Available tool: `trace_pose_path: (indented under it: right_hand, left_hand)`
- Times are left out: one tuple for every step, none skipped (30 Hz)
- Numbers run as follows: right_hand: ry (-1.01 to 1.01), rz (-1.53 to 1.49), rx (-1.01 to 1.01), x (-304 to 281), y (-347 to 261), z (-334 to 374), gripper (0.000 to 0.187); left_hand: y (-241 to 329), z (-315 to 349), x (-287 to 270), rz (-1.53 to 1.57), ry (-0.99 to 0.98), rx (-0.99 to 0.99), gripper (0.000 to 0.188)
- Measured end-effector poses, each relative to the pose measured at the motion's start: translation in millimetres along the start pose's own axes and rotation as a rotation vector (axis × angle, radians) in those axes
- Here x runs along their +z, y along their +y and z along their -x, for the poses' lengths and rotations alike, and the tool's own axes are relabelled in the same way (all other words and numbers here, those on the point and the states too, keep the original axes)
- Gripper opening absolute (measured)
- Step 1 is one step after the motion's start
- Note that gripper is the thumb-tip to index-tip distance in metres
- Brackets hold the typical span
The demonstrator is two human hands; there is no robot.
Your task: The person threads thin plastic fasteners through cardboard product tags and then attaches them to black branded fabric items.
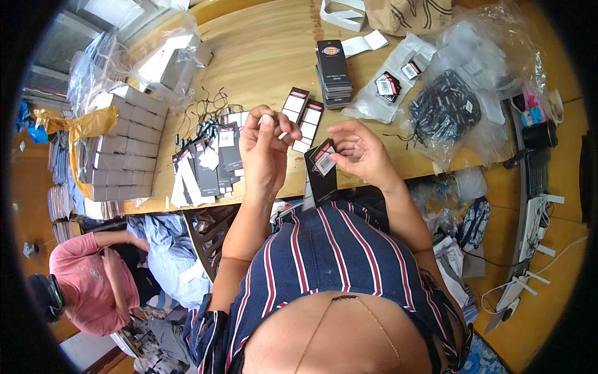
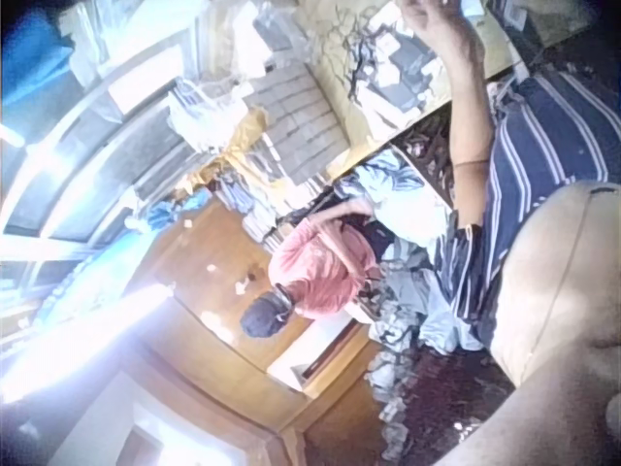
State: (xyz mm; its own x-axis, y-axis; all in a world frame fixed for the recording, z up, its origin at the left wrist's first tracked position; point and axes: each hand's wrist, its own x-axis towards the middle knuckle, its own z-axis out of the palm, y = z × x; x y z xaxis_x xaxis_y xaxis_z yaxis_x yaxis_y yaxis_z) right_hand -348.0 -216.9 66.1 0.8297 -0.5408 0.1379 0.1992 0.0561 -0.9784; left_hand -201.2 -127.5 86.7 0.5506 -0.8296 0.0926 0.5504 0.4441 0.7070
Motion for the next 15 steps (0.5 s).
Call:
trace_pose_path:
  right_hand:
    - [0.067, 0.083, -0.036, 2, 0, 1, 0.023]
    - [0.135, 0.198, -0.066, 4, 3, 1, 0.019]
    - [0.124, 0.385, -0.148, 4, 2, 0, 0.017]
    - [0.113, 0.573, -0.231, 2, -1, 0, 0.015]
    - [0.102, 0.759, -0.315, 1, -4, 0, 0.013]
    - [0.136, 0.738, -0.287, 5, -8, 0, 0.009]
    - [0.130, 0.752, -0.276, 4, -12, 0, 0.008]
    - [0.123, 0.766, -0.266, 2, -15, 0, 0.007]
    - [0.116, 0.781, -0.255, 0, -17, 1, 0.007]
    - [0.124, 0.770, -0.197, -4, -18, 2, 0.007]
    - [0.097, 0.724, -0.199, -7, -19, 2, 0.009]
    - [0.072, 0.680, -0.200, -12, -21, 2, 0.011]
    - [0.047, 0.636, -0.201, -18, -23, 2, 0.013]
    - [-0.007, 0.583, -0.162, -25, -22, 2, 0.018]
    - [-0.019, 0.560, -0.142, -28, -24, 3, 0.018]
  left_hand:
    - [2, 2, 0, 0.001, 0.012, 0.012, 0.012]
    - [3, 4, 0, 0.002, 0.023, 0.024, 0.011]
    - [3, 7, 0, -0.059, 0.048, 0.029, 0.011]
    - [3, 10, 1, -0.121, 0.073, 0.033, 0.010]
    - [3, 12, 2, -0.182, 0.098, 0.037, 0.010]
    - [3, 14, -1, -0.181, 0.114, 0.032, 0.010]
    - [3, 15, -3, -0.232, 0.086, 0.039, 0.011]
    - [3, 16, -5, -0.283, 0.057, 0.044, 0.012]
    - [4, 18, -6, -0.334, 0.030, 0.051, 0.014]
    - [4, 19, -5, -0.345, 0.033, 0.063, 0.017]
    - [4, 19, -4, -0.376, 0.040, 0.069, 0.017]
    - [6, 19, -3, -0.405, 0.044, 0.074, 0.016]
    - [7, 19, -1, -0.434, 0.049, 0.078, 0.016]
    - [8, 18, 1, -0.442, 0.077, 0.061, 0.016]
    - [8, 17, 4, -0.450, 0.107, 0.045, 0.015]
